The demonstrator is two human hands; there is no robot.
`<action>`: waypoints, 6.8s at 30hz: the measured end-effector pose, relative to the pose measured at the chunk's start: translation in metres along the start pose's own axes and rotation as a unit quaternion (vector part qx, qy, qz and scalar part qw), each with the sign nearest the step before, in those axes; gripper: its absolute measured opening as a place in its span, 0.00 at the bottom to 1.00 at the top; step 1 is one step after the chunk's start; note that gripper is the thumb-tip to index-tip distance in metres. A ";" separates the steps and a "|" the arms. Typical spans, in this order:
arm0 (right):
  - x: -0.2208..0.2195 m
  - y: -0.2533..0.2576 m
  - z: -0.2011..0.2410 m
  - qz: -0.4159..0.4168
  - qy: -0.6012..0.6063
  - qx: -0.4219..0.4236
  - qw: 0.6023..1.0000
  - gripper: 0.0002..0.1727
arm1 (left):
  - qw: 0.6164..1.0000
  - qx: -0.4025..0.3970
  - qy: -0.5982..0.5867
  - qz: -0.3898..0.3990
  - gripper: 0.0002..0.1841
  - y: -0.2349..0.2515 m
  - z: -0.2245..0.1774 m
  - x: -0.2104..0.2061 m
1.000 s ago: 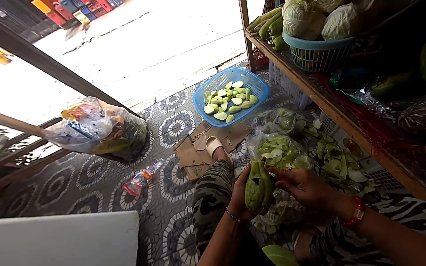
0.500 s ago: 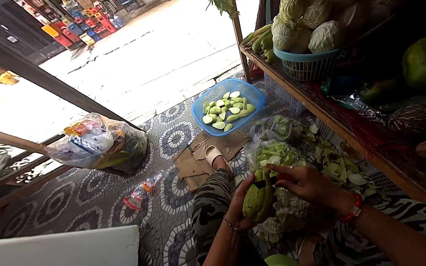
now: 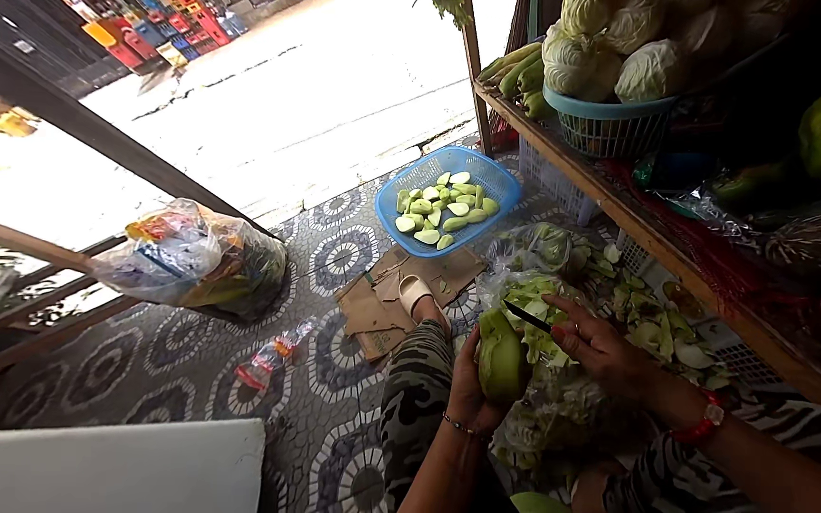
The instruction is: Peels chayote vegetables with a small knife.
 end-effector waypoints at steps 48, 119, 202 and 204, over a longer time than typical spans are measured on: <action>0.048 0.013 -0.063 0.088 -0.147 -0.175 0.970 0.29 | 0.960 0.098 0.164 0.203 0.30 -0.024 0.016 -0.023; -0.008 -0.004 0.028 -0.012 -0.157 0.164 0.974 0.29 | 0.982 -0.109 0.151 0.039 0.28 -0.011 -0.014 -0.021; 0.003 0.008 0.016 0.006 0.063 0.066 0.996 0.24 | 0.954 -0.189 0.226 0.060 0.30 -0.012 -0.015 -0.028; 0.009 0.007 0.016 -0.012 0.016 0.082 0.996 0.24 | 0.973 -0.155 0.160 0.053 0.24 -0.009 -0.016 -0.025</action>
Point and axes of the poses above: each hand's wrist, its own y-axis towards the middle knuckle, its own x-axis out of the back of the hand, z = x × y, the point moved 10 cm from there along y, towards the middle knuckle, and after that the axes turned 9 degrees about x, right-handed, at the moved point
